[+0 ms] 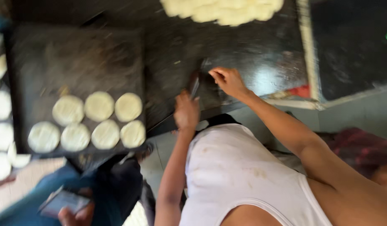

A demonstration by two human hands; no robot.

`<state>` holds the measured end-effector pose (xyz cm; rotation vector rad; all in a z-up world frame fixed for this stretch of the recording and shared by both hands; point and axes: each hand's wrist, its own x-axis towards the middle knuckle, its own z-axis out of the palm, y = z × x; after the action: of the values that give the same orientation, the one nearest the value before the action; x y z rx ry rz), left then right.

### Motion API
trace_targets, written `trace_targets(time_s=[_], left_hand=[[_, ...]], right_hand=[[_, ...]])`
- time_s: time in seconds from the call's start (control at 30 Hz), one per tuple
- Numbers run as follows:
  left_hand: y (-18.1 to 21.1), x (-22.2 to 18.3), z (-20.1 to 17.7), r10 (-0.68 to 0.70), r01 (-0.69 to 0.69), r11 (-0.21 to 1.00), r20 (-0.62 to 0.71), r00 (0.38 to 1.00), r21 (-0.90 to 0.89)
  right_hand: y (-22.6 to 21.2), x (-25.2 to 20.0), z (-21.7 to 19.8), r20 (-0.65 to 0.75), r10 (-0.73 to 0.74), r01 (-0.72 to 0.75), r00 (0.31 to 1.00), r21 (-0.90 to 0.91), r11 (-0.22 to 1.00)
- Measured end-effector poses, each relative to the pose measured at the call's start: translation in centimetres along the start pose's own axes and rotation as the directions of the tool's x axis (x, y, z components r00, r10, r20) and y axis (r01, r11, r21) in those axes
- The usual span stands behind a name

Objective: The person rolls small balls of dough into flat circles using a rolling pin and places them onto a metal tray, then scrapes a separate tray with a scraper and moves the trays.

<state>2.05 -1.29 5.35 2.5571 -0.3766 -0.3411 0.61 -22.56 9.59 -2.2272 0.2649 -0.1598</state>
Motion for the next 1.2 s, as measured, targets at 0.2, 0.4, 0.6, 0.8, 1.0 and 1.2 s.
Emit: trace_targets(time_s=[0.2,0.4,0.6,0.8,1.0,1.2], left_hand=[[0.7,0.1,0.4,0.172,-0.164,0.972,-0.033,0.985,0.169],[2.0,2.3,1.9,0.208,-0.176,0.950,-0.105,0.973,0.256],[3.5,2.5,2.7,0.028,0.019,0.976,-0.212,0.977,0.216],[2.9,2.7,2.9,0.029,0.035,0.976,-0.283,0.959,0.216],[3.4,3.9,2.9,-0.044,0.086,0.980,-0.232,0.972,0.177],[4.4,3.4,3.4,-0.027,0.087,0.978,-0.299,0.954,0.189]], right_hand=[[11.3,-4.2,-12.3,-0.276,0.241,-0.269,0.930,-0.068,0.961],[17.7,10.4,-14.9,-0.232,-0.182,0.084,0.956,-0.378,0.922],[18.4,20.3,-14.3,-0.107,-0.057,0.001,0.993,-0.464,0.886],[12.7,10.6,-11.9,-0.016,0.053,-0.050,0.998,0.172,0.984],[11.9,1.8,-8.3,-0.023,-0.366,0.357,0.930,-0.175,0.918],[12.4,5.2,-5.1,0.153,-0.282,0.319,0.947,-0.361,0.876]])
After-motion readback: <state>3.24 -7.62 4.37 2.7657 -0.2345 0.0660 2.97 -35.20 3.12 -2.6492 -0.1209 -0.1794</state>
